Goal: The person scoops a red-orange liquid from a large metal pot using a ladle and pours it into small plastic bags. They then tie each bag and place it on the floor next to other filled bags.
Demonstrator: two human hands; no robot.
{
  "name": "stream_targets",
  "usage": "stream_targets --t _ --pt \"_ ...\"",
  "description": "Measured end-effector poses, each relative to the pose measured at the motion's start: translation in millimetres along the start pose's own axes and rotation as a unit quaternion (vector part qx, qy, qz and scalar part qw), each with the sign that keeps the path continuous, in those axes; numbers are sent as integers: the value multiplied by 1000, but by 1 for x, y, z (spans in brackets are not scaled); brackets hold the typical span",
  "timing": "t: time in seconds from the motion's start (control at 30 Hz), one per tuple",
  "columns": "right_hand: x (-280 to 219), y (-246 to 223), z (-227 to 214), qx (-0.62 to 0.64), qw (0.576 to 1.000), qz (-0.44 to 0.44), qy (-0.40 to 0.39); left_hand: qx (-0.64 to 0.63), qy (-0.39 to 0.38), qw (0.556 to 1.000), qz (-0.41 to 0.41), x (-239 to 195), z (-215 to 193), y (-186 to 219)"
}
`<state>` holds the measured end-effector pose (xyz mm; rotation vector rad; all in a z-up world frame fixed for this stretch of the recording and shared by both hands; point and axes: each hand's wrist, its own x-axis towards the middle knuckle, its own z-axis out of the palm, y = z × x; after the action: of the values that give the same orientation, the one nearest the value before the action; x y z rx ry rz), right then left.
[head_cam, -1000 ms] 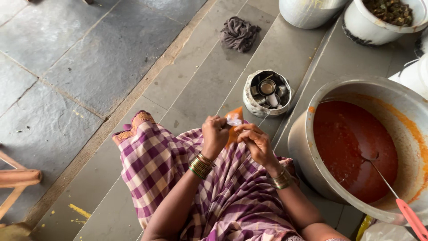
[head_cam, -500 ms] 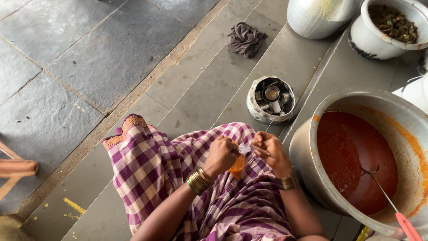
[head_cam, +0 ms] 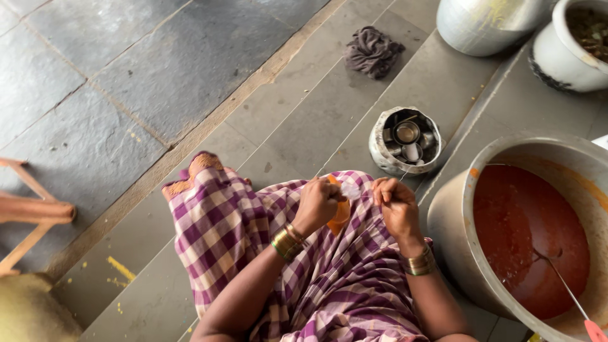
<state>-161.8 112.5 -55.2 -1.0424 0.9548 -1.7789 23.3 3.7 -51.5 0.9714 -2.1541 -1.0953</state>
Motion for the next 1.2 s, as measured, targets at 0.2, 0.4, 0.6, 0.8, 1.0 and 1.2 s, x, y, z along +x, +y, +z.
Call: stream_targets --t 0.2,0.4,0.6,0.8,1.0,1.2 --pt "8 -12 15 329 935 133 15 -15 -34 989 141 6 4 -14" --pt "12 -26 -32 148 925 338 -87 -47 -160 961 219 -17 30 0" --pt "10 -2 -46 60 912 400 -74 -27 -138 963 228 -27 31 6" --pt "28 17 -55 111 911 380 -116 -80 -100 967 221 -27 29 -6" --pt "34 -24 -65 -135 931 296 165 -33 -147 964 218 -30 4 -22" --pt "29 11 -21 -356 930 89 -27 1 -28 988 152 -20 -7 -52"
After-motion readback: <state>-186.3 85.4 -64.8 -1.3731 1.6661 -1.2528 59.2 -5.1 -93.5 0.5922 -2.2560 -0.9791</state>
